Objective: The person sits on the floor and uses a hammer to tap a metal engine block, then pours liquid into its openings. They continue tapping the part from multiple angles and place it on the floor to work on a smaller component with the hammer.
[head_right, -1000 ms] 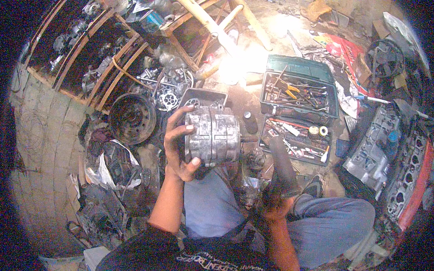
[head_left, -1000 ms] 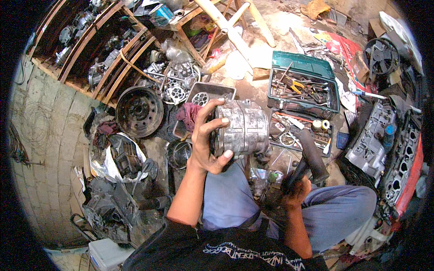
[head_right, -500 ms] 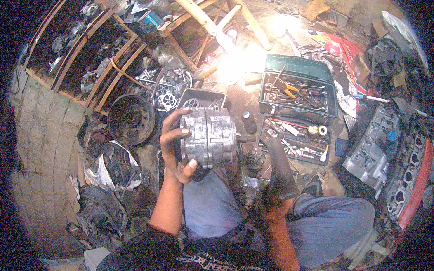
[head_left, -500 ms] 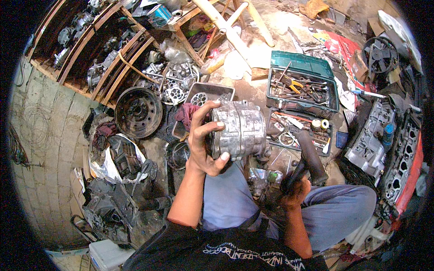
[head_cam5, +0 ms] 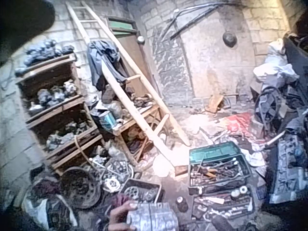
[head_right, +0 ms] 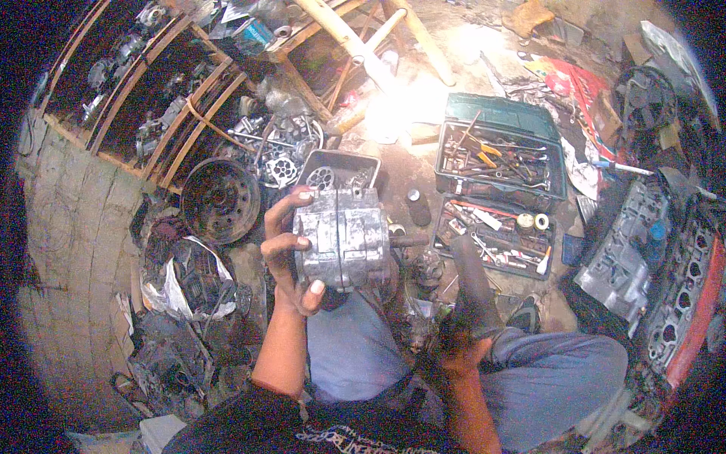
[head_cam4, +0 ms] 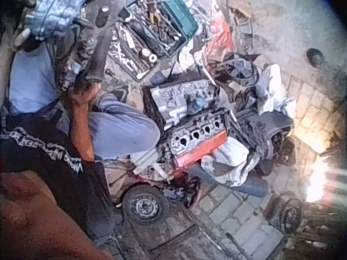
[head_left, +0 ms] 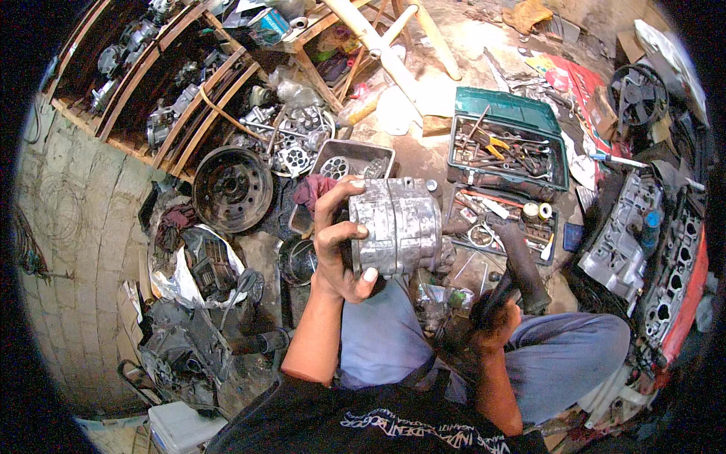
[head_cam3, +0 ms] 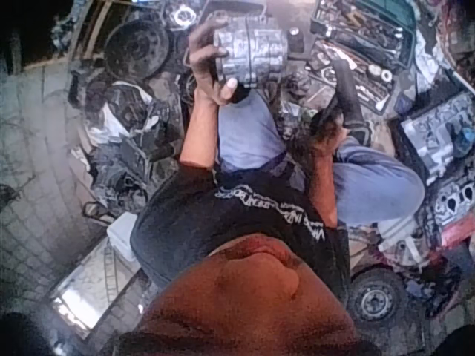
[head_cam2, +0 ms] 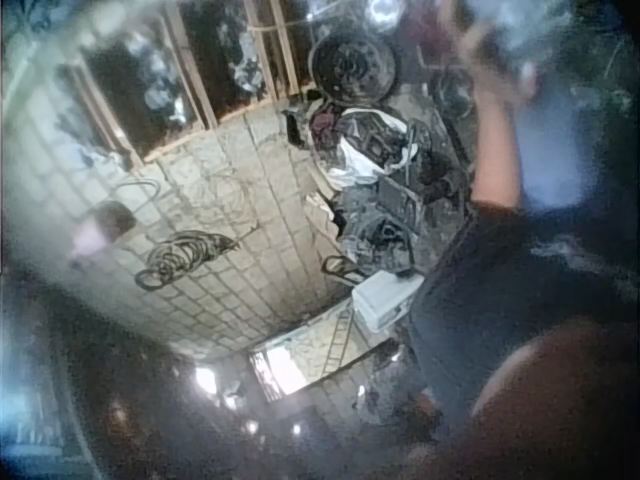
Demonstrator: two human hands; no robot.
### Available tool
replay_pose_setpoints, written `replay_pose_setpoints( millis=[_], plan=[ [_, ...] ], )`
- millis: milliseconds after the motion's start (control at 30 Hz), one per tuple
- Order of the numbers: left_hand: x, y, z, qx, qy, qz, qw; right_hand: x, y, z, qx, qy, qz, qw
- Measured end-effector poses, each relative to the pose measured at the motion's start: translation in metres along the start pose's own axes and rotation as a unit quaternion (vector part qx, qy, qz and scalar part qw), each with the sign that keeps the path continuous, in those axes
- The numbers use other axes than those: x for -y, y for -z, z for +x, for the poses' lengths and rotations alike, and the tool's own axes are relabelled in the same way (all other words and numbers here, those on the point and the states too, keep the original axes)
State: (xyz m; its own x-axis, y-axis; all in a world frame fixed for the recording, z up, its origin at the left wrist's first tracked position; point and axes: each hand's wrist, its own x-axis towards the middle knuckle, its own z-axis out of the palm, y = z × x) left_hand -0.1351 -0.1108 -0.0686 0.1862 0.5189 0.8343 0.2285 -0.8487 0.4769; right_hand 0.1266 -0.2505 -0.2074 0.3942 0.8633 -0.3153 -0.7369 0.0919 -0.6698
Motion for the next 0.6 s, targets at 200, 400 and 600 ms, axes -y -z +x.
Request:
replay_pose_setpoints(
  millis=[200, 400, 600],
  plan=[
    [0.001, 0.000, -0.001, -0.014, -0.006, -0.021, 1.000, 0.000, -0.027, -0.005, -0.075, 0.014, -0.023, 0.997],
    [0.003, 0.002, -0.003, -0.011, -0.010, -0.015, 1.000, 0.000, -0.014, -0.005, 0.031, 0.160, -0.301, 0.939],
    [0.001, 0.002, -0.002, -0.013, -0.006, -0.011, 1.000, 0.003, -0.027, -0.013, -0.027, 0.045, -0.127, 0.991]
  ],
)
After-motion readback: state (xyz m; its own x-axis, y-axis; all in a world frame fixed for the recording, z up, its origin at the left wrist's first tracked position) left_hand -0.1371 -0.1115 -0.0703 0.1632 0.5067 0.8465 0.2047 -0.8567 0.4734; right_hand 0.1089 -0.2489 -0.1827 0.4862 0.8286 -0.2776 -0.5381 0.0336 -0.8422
